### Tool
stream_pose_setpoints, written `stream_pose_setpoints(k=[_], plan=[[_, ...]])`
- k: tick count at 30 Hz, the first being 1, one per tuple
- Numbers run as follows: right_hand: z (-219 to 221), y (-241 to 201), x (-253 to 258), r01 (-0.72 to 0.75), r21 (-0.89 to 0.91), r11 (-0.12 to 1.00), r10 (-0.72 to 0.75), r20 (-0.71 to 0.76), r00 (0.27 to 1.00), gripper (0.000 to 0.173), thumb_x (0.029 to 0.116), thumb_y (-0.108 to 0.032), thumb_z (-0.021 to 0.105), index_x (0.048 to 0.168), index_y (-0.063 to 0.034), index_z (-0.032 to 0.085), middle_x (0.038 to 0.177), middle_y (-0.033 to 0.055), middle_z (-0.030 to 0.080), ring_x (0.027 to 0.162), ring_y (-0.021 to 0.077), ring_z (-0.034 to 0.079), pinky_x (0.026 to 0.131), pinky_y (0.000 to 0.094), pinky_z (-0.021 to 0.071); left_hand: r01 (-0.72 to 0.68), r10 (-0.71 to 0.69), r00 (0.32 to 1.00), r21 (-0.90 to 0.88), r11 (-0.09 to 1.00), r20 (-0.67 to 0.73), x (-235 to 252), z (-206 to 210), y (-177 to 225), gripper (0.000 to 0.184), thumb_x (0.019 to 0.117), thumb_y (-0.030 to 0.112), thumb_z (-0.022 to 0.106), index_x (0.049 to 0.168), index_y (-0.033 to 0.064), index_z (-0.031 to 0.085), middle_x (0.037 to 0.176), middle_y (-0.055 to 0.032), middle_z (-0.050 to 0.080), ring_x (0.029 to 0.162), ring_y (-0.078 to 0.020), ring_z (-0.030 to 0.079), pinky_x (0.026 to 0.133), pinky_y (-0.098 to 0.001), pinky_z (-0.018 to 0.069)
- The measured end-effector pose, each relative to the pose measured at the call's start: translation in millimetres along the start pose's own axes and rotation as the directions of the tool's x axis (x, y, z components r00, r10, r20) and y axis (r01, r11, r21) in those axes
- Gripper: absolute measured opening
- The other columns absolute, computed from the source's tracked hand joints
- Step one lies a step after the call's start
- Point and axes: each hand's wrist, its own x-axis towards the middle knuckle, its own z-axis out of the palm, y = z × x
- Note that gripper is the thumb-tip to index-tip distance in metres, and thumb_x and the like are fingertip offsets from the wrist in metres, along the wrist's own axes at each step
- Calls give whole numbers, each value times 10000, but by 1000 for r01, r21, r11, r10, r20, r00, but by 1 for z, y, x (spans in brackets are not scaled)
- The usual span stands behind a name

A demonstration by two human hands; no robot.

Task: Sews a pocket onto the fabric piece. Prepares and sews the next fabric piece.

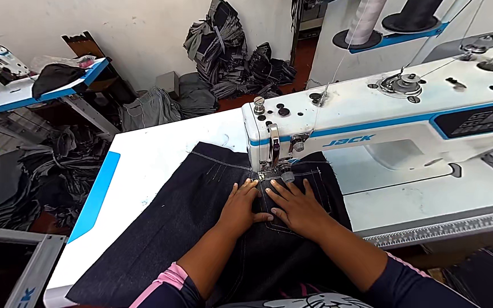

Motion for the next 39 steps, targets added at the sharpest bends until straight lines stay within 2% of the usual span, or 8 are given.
stream_pose_setpoints(k=[3,7,10,14,21,27,32,39], plan=[[-6,-8,-19,-32,-5,999,32,94,995,596,1102,-494,279,1641,-240,264,1730,12,152,1601,323,27,1167,766,24,86,-87,993,14,996,79,-18,2,16,687,908,585,686,1375,88,602,1652,-58,363,1591,-238,158,1274,-554,62],[5,-3,-31,-50,5,999,49,39,998,609,1087,-543,239,1628,-271,305,1719,-27,200,1600,309,59,1149,785,33,129,-128,988,-12,992,91,-20,3,12,700,890,630,679,1379,136,599,1665,21,343,1598,-190,109,1268,-557,-20],[-4,5,-19,-40,13,999,39,53,998,594,1093,-517,297,1634,-273,285,1722,-39,188,1600,312,59,1144,791,23,94,-94,996,-13,996,9,-9,3,7,691,855,624,726,1342,142,639,1634,10,404,1586,-205,181,1265,-579,21],[0,17,-5,36,14,999,-34,-98,995,558,1083,-471,393,1589,-234,408,1665,22,351,1545,390,261,1111,826,112,40,-42,995,-21,999,-85,4,4,-1,681,824,578,786,1301,111,654,1626,-35,419,1571,-253,240,1246,-634,68],[-10,28,24,16,20,1000,-14,-69,997,568,1095,-484,337,1595,-222,395,1668,42,343,1577,373,169,1140,800,30,19,-18,990,7,1000,-139,35,-8,-15,694,786,571,824,1254,86,659,1520,-100,537,1536,-281,323,1245,-632,95],[-27,34,42,29,70,997,-22,-93,995,492,1102,-392,398,1432,-89,600,1549,113,507,1519,416,303,1142,792,61,94,-86,990,70,993,-112,59,-18,-18,917,809,634,769,1459,33,532,1564,-132,487,1554,-276,282,1271,-563,78],[-38,34,49,41,140,989,-22,-134,991,387,1088,-297,469,1204,-23,716,1328,172,662,1452,429,409,1141,775,118,86,-75,987,76,993,-140,70,-25,-22,927,784,628,793,1445,28,545,1536,-140,515,1547,-284,299,1262,-576,124],[-40,36,56,16,153,988,2,-117,993,391,1090,-302,465,1251,-37,702,1410,159,619,1459,428,396,1135,778,121,40,-23,986,102,994,-166,80,-24,-31,1054,707,697,800,1484,46,511,1556,-146,492,1537,-279,322,1256,-595,125]])
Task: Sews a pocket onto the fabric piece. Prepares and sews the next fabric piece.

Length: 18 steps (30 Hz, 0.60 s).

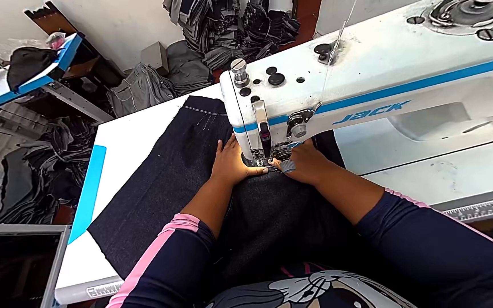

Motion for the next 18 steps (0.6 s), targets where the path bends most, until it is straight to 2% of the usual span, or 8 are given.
stream_pose_setpoints(k=[4,6,7,9,11,14,16,18], plan=[[-2,-2,-1,-5,4,1000,5,15,1000,406,1092,-308,459,1233,-16,703,1393,172,628,1461,432,392,1145,774,102,84,-87,995,54,995,55,-8,-6,13,998,781,674,767,1509,56,480,1605,-133,429,1565,-285,249,1257,-597,93],[-4,-4,-3,-15,24,1000,14,25,1000,409,1095,-302,458,1260,-9,690,1408,177,617,1467,436,382,1156,766,86,148,-165,980,153,977,107,-35,-12,41,976,858,676,685,1514,-6,450,1627,-209,361,1566,-378,207,1237,-651,108],[-4,-4,-3,-12,25,1000,12,21,1000,406,1093,-303,463,1266,-14,689,1410,175,616,1465,433,386,1155,764,93,143,-178,967,186,972,185,-55,-12,57,1011,886,680,644,1530,-57,395,1642,-269,290,1568,-428,158,1228,-674,103],[-9,-3,-1,-17,16,1000,17,32,999,414,1087,-320,479,1273,-16,688,1408,180,615,1461,418,396,1154,749,125,88,-179,908,245,966,379,-88,-5,76,1054,944,709,508,1620,-26,173,1712,-218,85,1597,-366,9,1246,-631,40],[-20,-7,0,-33,-29,999,35,81,996,427,1076,-341,505,1259,-3,691,1403,198,606,1434,410,422,1134,710,220,-3,-65,944,203,979,325,-104,3,54,993,934,670,558,1625,33,237,1717,-143,160,1601,-310,79,1258,-595,71],[-26,-11,-5,-34,-136,990,47,95,994,504,1049,-417,539,1347,-24,640,1425,208,580,1400,415,446,1074,624,359,-88,48,985,237,967,168,-101,-17,-5,951,861,568,720,1584,54,376,1673,-174,288,1574,-388,179,1229,-666,114],[-8,-20,-25,-43,-140,989,49,41,998,591,1037,-453,551,1468,-48,532,1465,244,524,1410,457,422,1119,685,294,18,-89,978,343,939,190,-93,-43,-25,1041,832,553,778,1613,55,302,1694,-204,203,1582,-414,102,1227,-682,58],[24,-27,-46,-22,-120,993,24,11,1000,606,1080,-445,429,1589,-121,385,1638,185,350,1551,430,209,1172,771,92,49,-130,967,338,940,219,-90,-58,-12,1008,828,510,813,1586,31,353,1673,-239,237,1575,-432,113,1235,-675,61]])
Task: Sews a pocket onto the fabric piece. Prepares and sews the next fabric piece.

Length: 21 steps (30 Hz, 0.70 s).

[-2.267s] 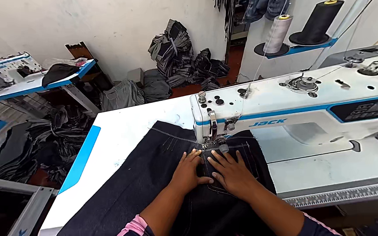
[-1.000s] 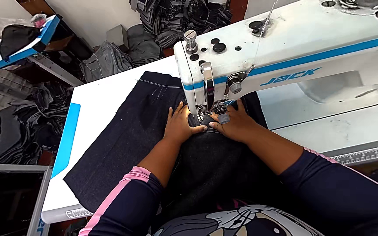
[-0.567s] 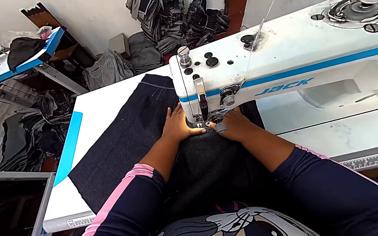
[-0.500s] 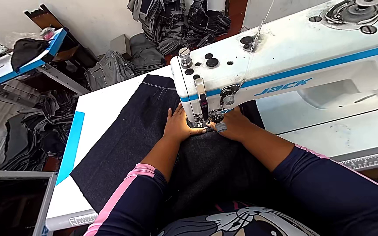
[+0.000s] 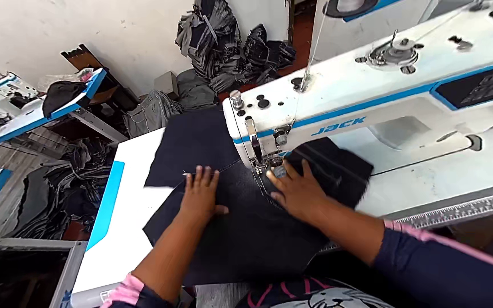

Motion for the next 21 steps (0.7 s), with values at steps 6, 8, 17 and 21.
stream_pose_setpoints(k=[6,8,17,21], plan=[[16,-6,-25,43,72,996,-54,165,985,566,1109,-443,253,1636,-238,282,1726,-16,170,1602,307,-10,1149,776,-73,-424,275,874,-354,834,-400,-21,71,94,433,971,344,671,1230,2,725,1327,-179,680,1329,-352,592,1157,-496,426],[14,2,-23,80,82,993,-92,163,982,559,1108,-439,283,1633,-245,295,1724,-15,182,1602,314,13,1150,775,-74,-414,226,867,-390,823,-443,-24,78,100,432,969,317,673,1228,-26,717,1307,-188,688,1304,-369,608,1127,-485,459],[17,21,-4,178,17,984,-177,-51,983,508,1091,-372,377,1562,-200,456,1638,38,400,1569,336,219,1165,773,29,-419,211,815,-296,858,-540,-2,80,96,365,947,348,693,1075,14,766,1184,-135,734,1227,-324,657,1066,-460,515],[11,25,8,176,30,984,-173,-78,982,483,1099,-335,386,1533,-155,497,1625,35,421,1560,345,242,1178,757,39,-448,238,790,-266,854,-565,16,80,89,364,923,342,721,1068,12,769,1179,-146,734,1214,-346,661,1052,-488,518]])
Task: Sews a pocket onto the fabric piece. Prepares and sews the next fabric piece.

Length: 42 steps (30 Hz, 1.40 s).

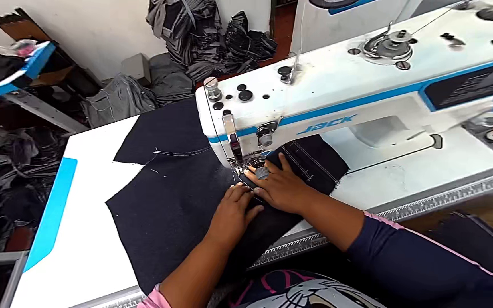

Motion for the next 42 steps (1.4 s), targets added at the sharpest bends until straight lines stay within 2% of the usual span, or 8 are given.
stream_pose_setpoints(k=[8,11,14,18,20,25,33,42], plan=[[-16,5,18,-41,15,999,39,120,992,478,1114,-323,352,1510,-110,516,1609,61,441,1560,329,245,1192,728,25,11,-15,997,55,998,78,18,-4,0,395,934,334,728,1095,-27,740,1176,-202,709,1216,-383,639,1068,-504,491],[-32,10,24,2,-15,1000,1,157,988,447,1097,-347,428,1452,-124,585,1538,75,520,1495,342,367,1182,687,187,190,-199,961,66,980,190,13,-1,29,595,955,441,678,1307,-38,642,1411,-256,581,1424,-436,452,1191,-594,320],[-27,22,18,128,-62,990,-126,42,991,452,1051,-390,507,1393,-128,644,1415,131,615,1367,382,502,1065,645,358,78,-85,967,42,996,240,1,-8,10,587,974,471,635,1363,32,629,1477,-220,541,1480,-403,390,1220,-571,280],[11,-8,-19,-28,-107,994,22,-52,998,579,1069,-507,339,1561,-223,454,1632,97,398,1518,416,308,1124,776,192,-197,198,915,-38,980,353,-8,-35,-40,576,971,456,631,1390,60,623,1538,-167,506,1520,-357,342,1247,-513,262],[14,-20,-28,-86,-82,993,84,-25,996,571,1081,-490,318,1583,-237,419,1662,60,352,1540,421,257,1115,828,77,-198,210,903,-69,978,374,-15,-36,-32,537,994,425,608,1361,34,632,1534,-168,510,1515,-330,359,1250,-496,266],[10,-15,-24,-72,-72,995,72,-2,997,558,1084,-480,321,1584,-251,418,1674,54,327,1558,409,210,1110,829,57,-68,94,980,-151,986,174,-18,-23,-17,386,946,347,697,1144,18,734,1336,-161,661,1382,-318,540,1168,-465,414],[-4,1,10,-91,-87,992,100,103,990,544,1102,-463,291,1591,-253,403,1654,74,366,1568,400,181,1129,811,8,-50,81,978,-163,985,190,11,-26,-39,386,946,339,715,1168,23,733,1335,-190,649,1371,-359,534,1127,-496,442],[-16,0,26,-149,-69,986,158,153,976,516,1108,-421,339,1509,-158,530,1612,108,425,1538,441,231,1139,792,1,-102,128,977,-158,982,168,27,-26,-56,390,943,330,707,1161,8,730,1288,-215,654,1332,-369,558,1104,-483,461]])
